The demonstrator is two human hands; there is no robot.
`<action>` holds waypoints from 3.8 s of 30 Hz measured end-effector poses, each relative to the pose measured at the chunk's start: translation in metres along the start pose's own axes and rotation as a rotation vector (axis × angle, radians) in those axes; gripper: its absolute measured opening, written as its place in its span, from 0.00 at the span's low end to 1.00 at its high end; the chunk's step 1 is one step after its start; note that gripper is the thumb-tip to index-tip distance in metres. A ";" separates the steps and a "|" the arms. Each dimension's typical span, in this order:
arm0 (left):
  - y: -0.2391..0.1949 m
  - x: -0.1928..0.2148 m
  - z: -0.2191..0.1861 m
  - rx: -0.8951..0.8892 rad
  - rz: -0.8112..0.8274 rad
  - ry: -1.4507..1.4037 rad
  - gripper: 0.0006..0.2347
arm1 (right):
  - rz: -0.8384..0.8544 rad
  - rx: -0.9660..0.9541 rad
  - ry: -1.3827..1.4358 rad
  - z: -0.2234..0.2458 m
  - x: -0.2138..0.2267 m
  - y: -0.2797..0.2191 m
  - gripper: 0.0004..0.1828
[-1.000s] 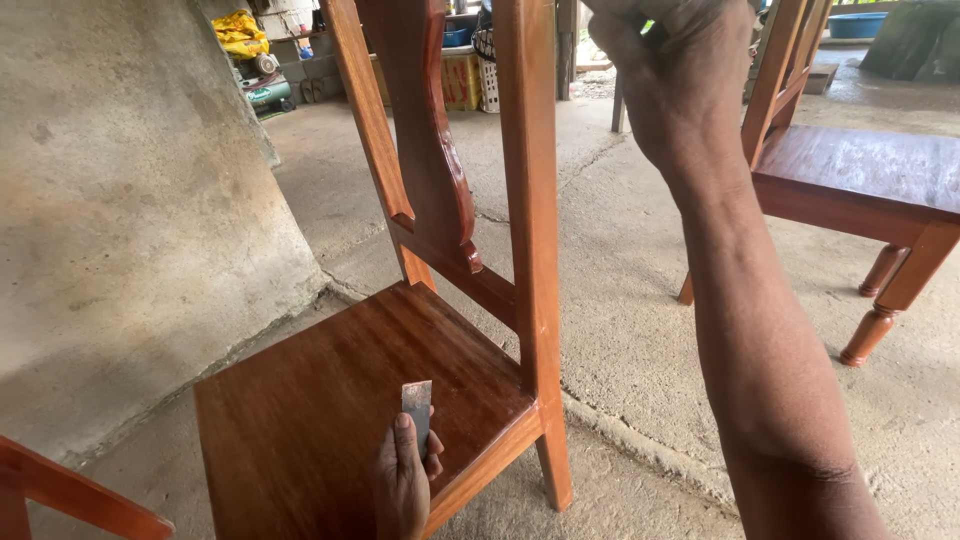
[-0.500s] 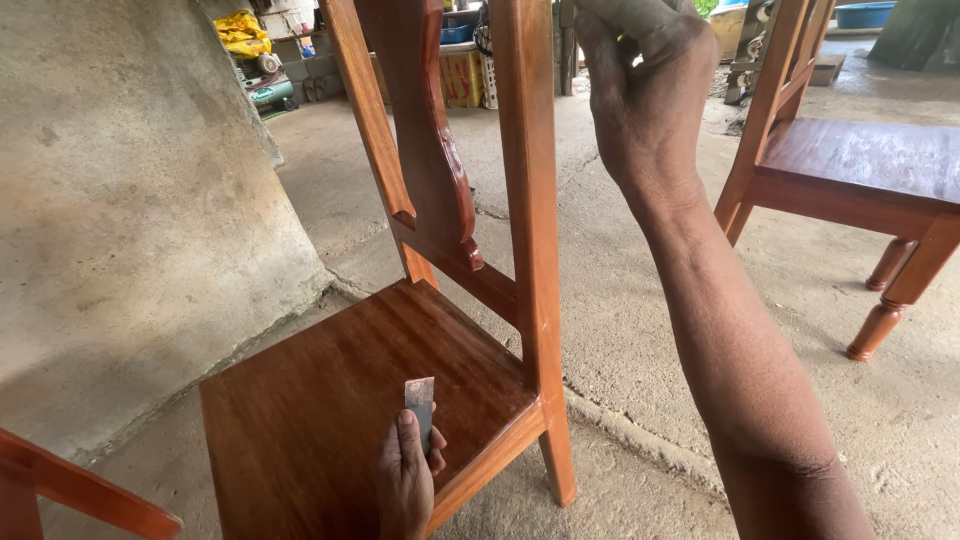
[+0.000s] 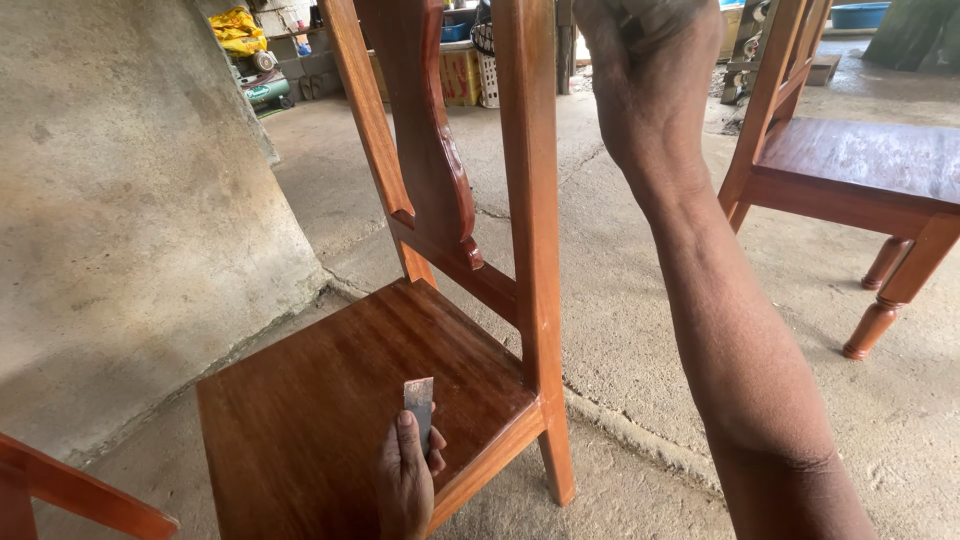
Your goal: The person uses a metal scraper to remove old finish from the edges of a wooden chair. They then apply a reddish filler paste to the edges using a small wooden stick and smooth it with the scraper.
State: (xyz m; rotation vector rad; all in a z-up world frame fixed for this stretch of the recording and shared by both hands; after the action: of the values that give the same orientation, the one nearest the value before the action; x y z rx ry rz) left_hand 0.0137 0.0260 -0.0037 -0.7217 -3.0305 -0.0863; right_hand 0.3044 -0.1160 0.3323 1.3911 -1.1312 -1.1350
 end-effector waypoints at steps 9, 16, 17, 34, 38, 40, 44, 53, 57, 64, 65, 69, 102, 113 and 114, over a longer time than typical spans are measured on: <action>0.003 -0.001 0.005 0.012 -0.016 0.006 0.26 | -0.021 0.075 -0.034 0.002 -0.002 0.002 0.11; 0.005 -0.001 0.008 -0.016 0.022 0.004 0.27 | -0.003 0.011 -0.052 -0.001 0.000 0.001 0.10; 0.005 -0.002 0.009 0.008 -0.003 -0.006 0.27 | 0.010 -0.003 -0.012 0.001 0.003 0.001 0.10; -0.006 -0.003 -0.011 0.016 0.006 0.041 0.28 | 0.024 -0.052 -0.048 -0.001 0.019 -0.010 0.09; -0.005 -0.005 -0.020 -0.024 -0.002 0.034 0.27 | 0.033 -0.148 0.001 -0.015 0.040 -0.034 0.12; -0.009 -0.002 -0.015 -0.015 -0.008 0.037 0.27 | 0.073 -0.244 0.060 -0.003 0.058 -0.062 0.10; -0.014 -0.002 -0.010 -0.053 -0.020 -0.019 0.26 | 0.177 -0.519 0.381 0.040 0.094 -0.133 0.08; -0.009 -0.009 -0.009 -0.184 -0.073 0.033 0.24 | 0.086 -1.439 0.772 0.080 0.095 -0.370 0.08; -0.008 -0.010 -0.006 -0.173 -0.109 0.060 0.25 | 0.095 -1.565 0.792 0.086 0.096 -0.420 0.08; -0.011 -0.019 -0.008 -0.247 -0.111 0.097 0.26 | -0.026 -1.672 0.793 0.097 0.117 -0.468 0.08; -0.011 -0.021 -0.008 -0.265 -0.117 0.101 0.26 | 0.025 -1.690 0.759 0.097 0.117 -0.472 0.08; -0.013 -0.025 -0.008 -0.330 -0.106 0.132 0.26 | 0.189 -1.748 0.693 0.094 0.117 -0.487 0.09; -0.002 -0.016 0.013 -0.345 -0.076 0.112 0.25 | 0.072 -1.441 0.803 0.091 0.047 -0.525 0.08; -0.002 -0.013 0.015 -0.374 -0.085 0.078 0.24 | 0.129 -1.388 0.612 0.093 0.047 -0.515 0.06; -0.002 -0.014 0.015 -0.381 -0.080 0.079 0.24 | 0.139 -1.348 0.565 0.094 0.047 -0.513 0.06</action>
State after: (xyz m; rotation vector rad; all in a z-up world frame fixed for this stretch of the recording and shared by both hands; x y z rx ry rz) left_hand 0.0250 0.0192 -0.0189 -0.5940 -2.9951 -0.6917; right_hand 0.2573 -0.1275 -0.1894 0.4516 0.0660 -0.9523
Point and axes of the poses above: each hand's wrist, its own y-axis towards the middle knuckle, its own x-axis out of the back of the hand, z = x × y, the point moved 3 cm from there along y, towards the middle knuckle, and after that the axes turned 1 degree about -y, right-handed, at the moved point
